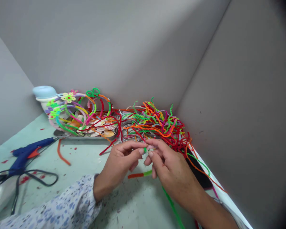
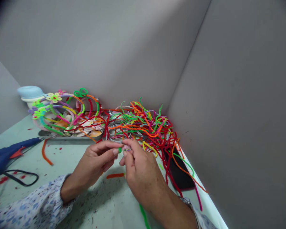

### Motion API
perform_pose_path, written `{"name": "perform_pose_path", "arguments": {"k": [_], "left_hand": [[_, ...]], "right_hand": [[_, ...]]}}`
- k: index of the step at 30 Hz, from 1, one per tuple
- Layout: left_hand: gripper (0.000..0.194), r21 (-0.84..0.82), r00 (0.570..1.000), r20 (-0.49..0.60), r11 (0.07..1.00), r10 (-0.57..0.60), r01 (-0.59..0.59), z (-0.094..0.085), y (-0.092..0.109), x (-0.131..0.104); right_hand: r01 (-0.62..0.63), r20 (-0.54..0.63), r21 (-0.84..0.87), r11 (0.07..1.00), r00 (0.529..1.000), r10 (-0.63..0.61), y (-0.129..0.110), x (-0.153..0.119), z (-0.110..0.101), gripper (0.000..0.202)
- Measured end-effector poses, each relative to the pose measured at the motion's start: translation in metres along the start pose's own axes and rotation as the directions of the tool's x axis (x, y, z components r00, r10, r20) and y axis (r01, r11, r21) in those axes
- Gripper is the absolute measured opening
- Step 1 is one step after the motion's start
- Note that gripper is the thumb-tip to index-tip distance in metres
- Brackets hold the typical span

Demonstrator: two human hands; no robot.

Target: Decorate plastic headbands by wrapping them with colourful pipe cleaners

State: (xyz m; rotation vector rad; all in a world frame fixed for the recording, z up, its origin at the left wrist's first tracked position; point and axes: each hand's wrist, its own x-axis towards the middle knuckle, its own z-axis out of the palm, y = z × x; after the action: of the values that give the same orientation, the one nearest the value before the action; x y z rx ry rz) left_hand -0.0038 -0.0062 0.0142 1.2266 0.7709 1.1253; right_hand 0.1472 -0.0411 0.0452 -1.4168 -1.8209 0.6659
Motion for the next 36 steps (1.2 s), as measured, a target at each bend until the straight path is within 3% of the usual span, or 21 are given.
{"name": "perform_pose_path", "arguments": {"k": [8,16,26,32,36], "left_hand": [[0.01,0.085,0.997,-0.028,0.994,0.065,-0.063,-0.003,0.0,0.0],[0.014,0.02,1.0,-0.004,1.0,-0.011,0.011,-0.007,-0.004,0.001],[0.015,0.015,0.998,0.018,0.998,-0.067,0.067,-0.002,0.005,0.002],[0.013,0.142,0.999,0.032,0.99,-0.024,0.019,-0.001,0.007,0.0],[0.013,0.321,0.996,-0.01,0.943,0.093,-0.085,0.001,0.006,-0.004]], "right_hand": [[-0.034,0.01,-0.021,0.999,0.999,0.034,-0.004,-0.002,-0.003,0.022],[-0.016,0.016,-0.026,1.0,1.0,0.017,-0.005,-0.003,-0.002,0.018],[0.011,0.034,-0.044,0.999,0.999,-0.009,-0.008,-0.008,-0.004,0.023],[0.021,0.032,-0.079,0.997,0.999,-0.019,-0.008,-0.007,-0.004,0.022],[0.036,0.026,-0.127,0.991,0.999,-0.033,-0.009,-0.007,-0.004,0.02]]}}
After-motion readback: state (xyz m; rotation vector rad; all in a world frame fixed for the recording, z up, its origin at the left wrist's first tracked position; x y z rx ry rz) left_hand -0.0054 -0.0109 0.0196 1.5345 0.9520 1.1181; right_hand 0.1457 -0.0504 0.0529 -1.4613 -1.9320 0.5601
